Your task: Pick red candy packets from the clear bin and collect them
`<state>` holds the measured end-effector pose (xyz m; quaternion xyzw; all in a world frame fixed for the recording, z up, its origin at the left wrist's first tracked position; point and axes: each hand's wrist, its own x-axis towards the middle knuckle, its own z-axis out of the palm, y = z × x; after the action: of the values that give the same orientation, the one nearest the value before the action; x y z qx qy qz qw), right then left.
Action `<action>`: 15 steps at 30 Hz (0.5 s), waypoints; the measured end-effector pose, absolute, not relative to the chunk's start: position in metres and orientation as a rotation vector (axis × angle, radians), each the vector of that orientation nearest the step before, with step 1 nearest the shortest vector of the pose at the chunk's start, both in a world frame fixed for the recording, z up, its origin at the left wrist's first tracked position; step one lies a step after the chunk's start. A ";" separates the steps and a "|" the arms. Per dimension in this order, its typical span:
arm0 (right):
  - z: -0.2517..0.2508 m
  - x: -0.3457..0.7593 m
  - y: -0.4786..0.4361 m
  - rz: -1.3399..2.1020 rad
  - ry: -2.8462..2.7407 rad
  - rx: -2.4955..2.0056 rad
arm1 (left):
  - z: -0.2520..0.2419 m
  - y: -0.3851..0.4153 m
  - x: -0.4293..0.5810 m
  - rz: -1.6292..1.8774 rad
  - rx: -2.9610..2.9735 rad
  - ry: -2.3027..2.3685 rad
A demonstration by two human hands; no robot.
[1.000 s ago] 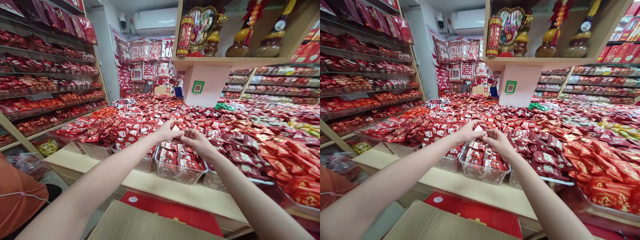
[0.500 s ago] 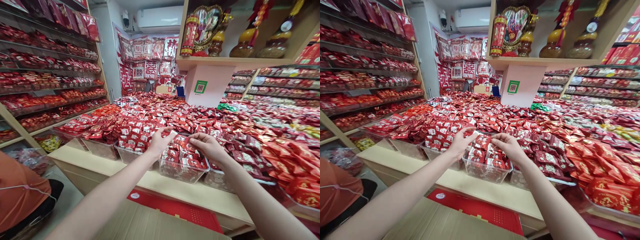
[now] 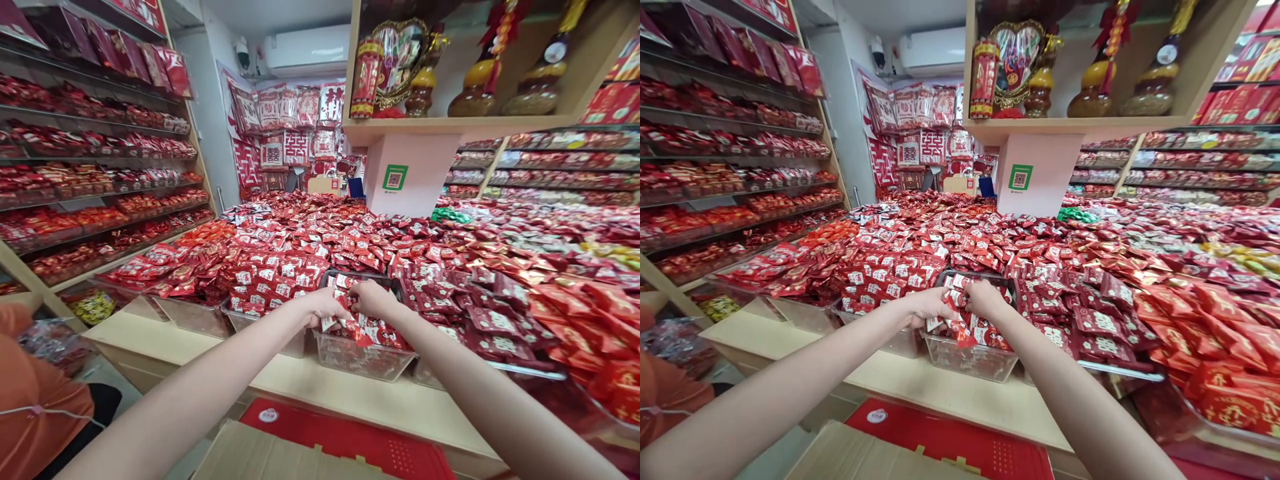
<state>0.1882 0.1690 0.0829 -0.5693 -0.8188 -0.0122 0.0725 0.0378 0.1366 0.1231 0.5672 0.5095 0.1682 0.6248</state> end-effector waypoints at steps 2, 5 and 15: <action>0.081 0.188 0.171 -0.048 -2.479 -1.679 | 0.120 0.142 0.041 0.367 1.294 1.180; 0.081 0.185 0.170 -0.072 -2.507 -1.605 | 0.117 0.144 0.040 0.365 1.277 1.177; 0.084 0.175 0.171 0.002 -2.531 -1.485 | 0.127 0.126 0.046 0.263 1.776 1.401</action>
<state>0.1747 0.1709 0.0840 -0.5034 -0.8579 0.0006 0.1034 0.0456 0.1259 0.1268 0.7083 0.5585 0.1048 0.4188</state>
